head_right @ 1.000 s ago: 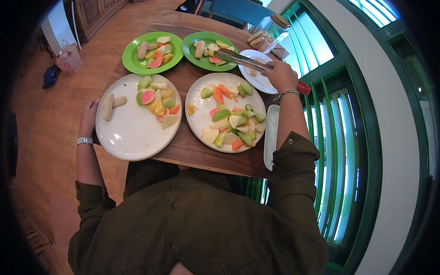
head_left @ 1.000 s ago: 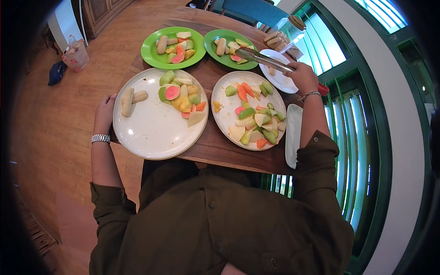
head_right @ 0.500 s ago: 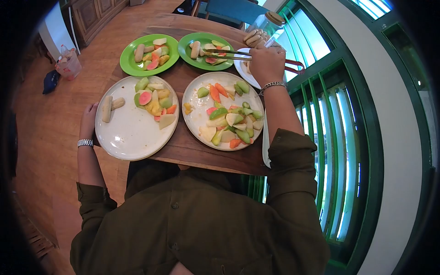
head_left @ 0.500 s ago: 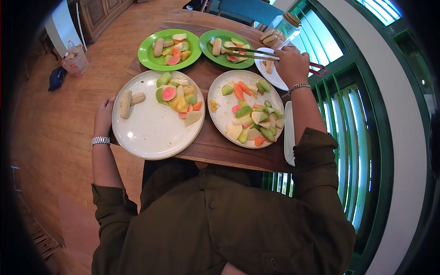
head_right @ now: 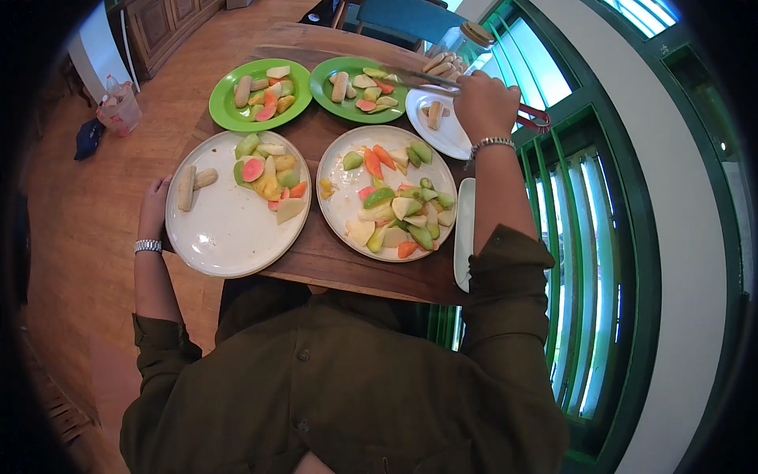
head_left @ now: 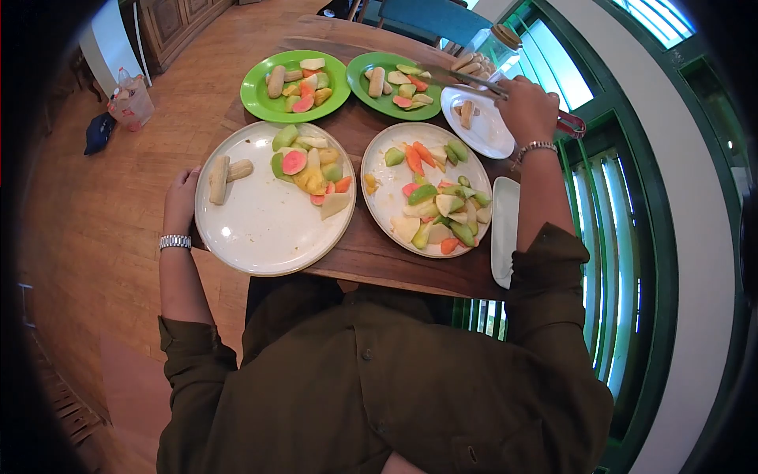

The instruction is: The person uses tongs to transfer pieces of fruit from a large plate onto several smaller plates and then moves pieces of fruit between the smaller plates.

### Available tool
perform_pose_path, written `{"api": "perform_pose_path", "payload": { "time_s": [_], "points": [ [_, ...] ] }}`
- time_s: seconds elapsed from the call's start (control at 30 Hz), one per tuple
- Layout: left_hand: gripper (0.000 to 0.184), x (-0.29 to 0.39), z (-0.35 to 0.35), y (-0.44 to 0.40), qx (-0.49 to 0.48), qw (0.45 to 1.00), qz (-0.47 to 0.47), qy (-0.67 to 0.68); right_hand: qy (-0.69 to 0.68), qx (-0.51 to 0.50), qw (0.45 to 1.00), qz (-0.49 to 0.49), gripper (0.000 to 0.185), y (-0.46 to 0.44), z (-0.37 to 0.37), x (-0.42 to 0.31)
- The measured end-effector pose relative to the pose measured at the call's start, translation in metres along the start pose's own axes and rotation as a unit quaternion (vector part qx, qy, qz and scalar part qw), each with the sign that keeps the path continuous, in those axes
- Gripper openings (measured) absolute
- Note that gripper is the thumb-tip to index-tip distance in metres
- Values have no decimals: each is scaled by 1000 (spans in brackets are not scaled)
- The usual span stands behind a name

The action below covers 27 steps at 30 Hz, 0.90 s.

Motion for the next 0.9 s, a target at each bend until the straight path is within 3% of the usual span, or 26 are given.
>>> {"api": "perform_pose_path", "payload": {
  "time_s": [0.13,0.4,0.73,0.83,0.9],
  "points": [
    [41,-4,2,-3,-4,1000,-6,12,57,42,997,27,17,-32,16,-7],
    [43,-7,-2,-5,15,1000,-4,-23,140,86,984,-74,15,-63,27,-57],
    [42,-3,2,-6,-7,1000,1,-10,157,30,982,-104,15,-52,16,-50],
    [41,-8,0,-7,4,1000,1,-14,169,48,979,-101,14,-49,7,-52],
    [41,-5,-1,-6,12,1000,6,-15,139,121,975,-125,11,-45,-7,-61]
  ]
}}
Point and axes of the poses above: each hand's wrist, its own y-axis away from the middle knuckle, its own z-axis out of the palm, x = y × z, the point moved 9 cm from there along -y, towards the middle knuckle, and after that the axes turned 9 degrees about -x, right-handed, at the moved point
